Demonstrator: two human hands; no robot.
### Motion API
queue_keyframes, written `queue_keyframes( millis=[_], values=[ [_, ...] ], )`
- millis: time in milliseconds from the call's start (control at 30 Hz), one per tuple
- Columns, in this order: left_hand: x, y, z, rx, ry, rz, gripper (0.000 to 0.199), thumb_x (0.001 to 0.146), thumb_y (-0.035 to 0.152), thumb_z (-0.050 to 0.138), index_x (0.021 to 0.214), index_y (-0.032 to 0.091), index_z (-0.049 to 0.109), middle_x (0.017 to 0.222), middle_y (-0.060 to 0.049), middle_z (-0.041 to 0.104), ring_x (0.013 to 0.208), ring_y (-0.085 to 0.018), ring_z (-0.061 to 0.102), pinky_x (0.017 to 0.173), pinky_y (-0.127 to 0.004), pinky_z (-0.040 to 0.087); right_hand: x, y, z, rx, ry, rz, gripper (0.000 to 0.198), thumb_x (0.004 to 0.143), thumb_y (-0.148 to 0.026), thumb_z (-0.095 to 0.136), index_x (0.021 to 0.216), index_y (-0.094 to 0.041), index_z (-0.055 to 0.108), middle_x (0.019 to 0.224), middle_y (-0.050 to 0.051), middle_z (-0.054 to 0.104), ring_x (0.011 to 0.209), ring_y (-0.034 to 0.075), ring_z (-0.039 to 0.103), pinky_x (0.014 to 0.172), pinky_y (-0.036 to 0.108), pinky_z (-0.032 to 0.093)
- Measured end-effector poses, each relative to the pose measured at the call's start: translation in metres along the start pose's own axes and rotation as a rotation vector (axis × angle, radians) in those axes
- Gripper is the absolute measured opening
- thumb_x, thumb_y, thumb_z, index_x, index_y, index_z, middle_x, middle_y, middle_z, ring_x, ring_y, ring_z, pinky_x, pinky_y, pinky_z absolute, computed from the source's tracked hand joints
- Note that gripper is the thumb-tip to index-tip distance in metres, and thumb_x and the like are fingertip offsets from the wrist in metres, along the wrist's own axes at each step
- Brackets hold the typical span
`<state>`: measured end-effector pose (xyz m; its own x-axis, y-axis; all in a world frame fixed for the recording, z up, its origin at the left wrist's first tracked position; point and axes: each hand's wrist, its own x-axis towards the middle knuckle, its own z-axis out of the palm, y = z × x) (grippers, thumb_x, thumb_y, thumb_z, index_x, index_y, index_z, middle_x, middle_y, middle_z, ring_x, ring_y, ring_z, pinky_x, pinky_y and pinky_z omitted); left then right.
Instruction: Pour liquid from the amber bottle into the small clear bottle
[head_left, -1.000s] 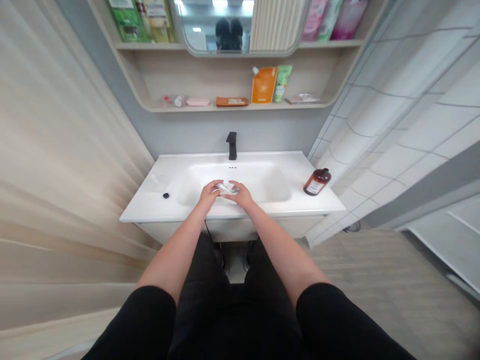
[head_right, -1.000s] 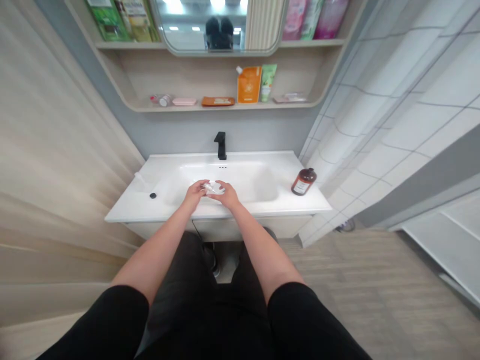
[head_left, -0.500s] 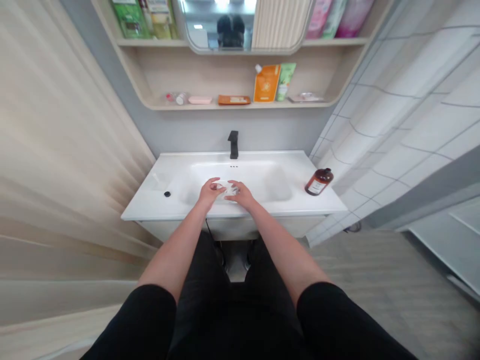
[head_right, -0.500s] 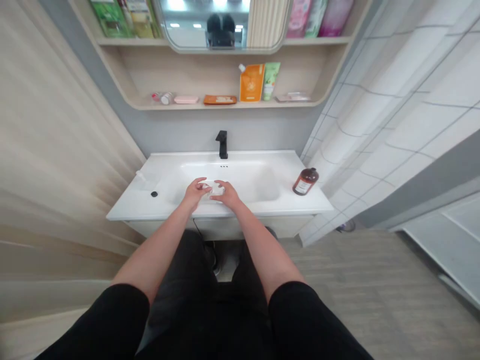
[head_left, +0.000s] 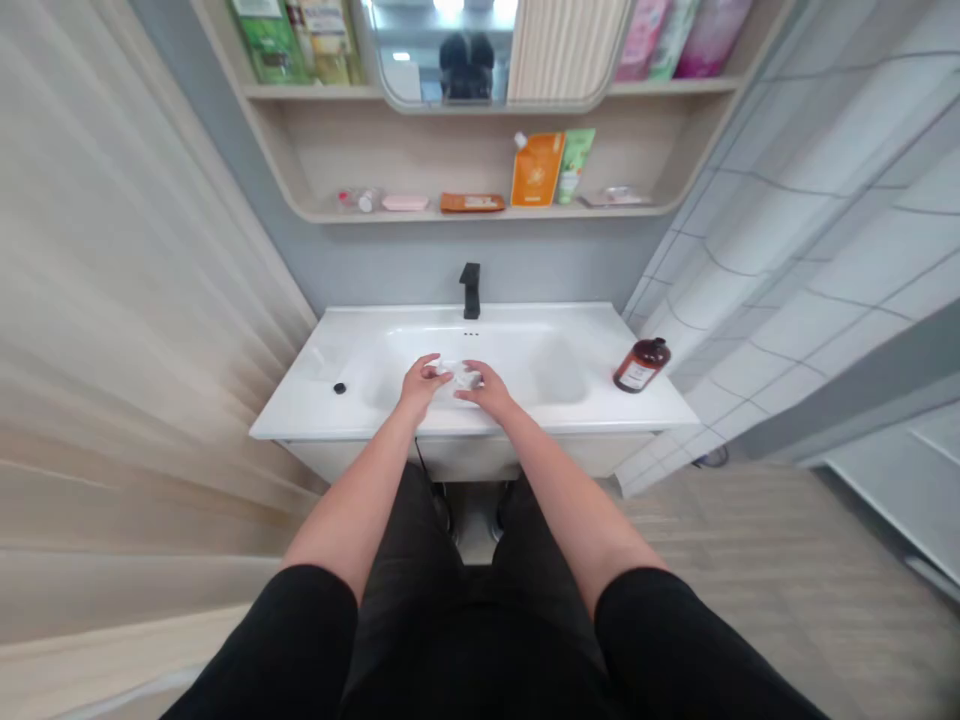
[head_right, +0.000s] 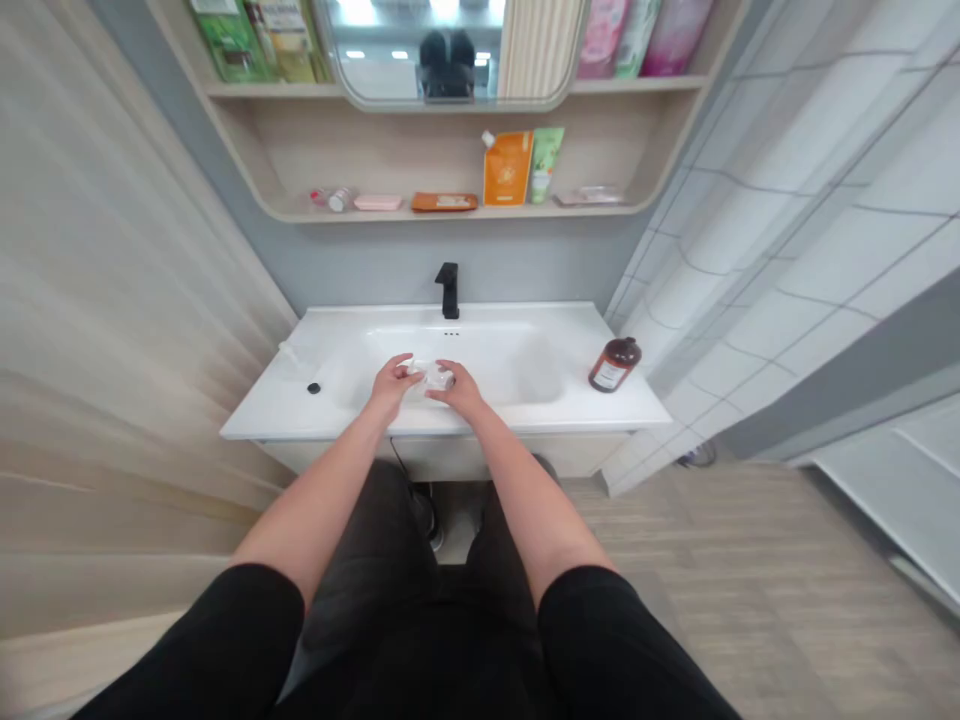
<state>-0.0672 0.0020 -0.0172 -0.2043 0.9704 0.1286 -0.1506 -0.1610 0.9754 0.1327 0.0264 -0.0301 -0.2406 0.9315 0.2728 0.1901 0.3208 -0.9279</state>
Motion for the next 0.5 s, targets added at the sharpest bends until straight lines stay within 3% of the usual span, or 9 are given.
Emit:
queue_keyframes(
  millis=[200,367,500],
  values=[
    [-0.001,0.003,-0.001,0.014,0.01,-0.003,0.086,0.059,0.046,0.101,0.135,0.021,0.072,0.087,0.001,0.075,0.087,-0.02,0.074,0.091,-0.038,0.057,0.001,0.004,0.002,0.023,-0.039,0.038,0.076,0.066,-0.047,0.1,0.133,-0.025,0.072,0.12,0.006,0.078,0.099,0.023,0.07,0.095,0.04,0.059],
    [-0.008,0.016,0.015,0.085,-0.041,-0.099,0.072,0.066,0.04,0.099,0.131,0.024,0.072,0.121,-0.01,0.078,0.11,-0.027,0.076,0.093,-0.038,0.06,0.001,0.005,0.006,0.03,0.068,0.042,0.08,0.062,-0.05,0.099,0.129,-0.023,0.065,0.124,0.007,0.073,0.085,0.019,0.067,0.089,0.038,0.059],
    [-0.023,0.019,0.033,0.209,-0.033,-0.107,0.073,0.063,0.03,0.102,0.129,0.021,0.071,0.12,-0.011,0.079,0.107,-0.029,0.077,0.096,-0.042,0.061,-0.001,0.001,0.009,0.053,0.021,-0.041,0.081,0.056,-0.045,0.101,0.124,-0.023,0.063,0.123,0.007,0.07,0.098,0.022,0.069,0.09,0.036,0.059]
  ],
)
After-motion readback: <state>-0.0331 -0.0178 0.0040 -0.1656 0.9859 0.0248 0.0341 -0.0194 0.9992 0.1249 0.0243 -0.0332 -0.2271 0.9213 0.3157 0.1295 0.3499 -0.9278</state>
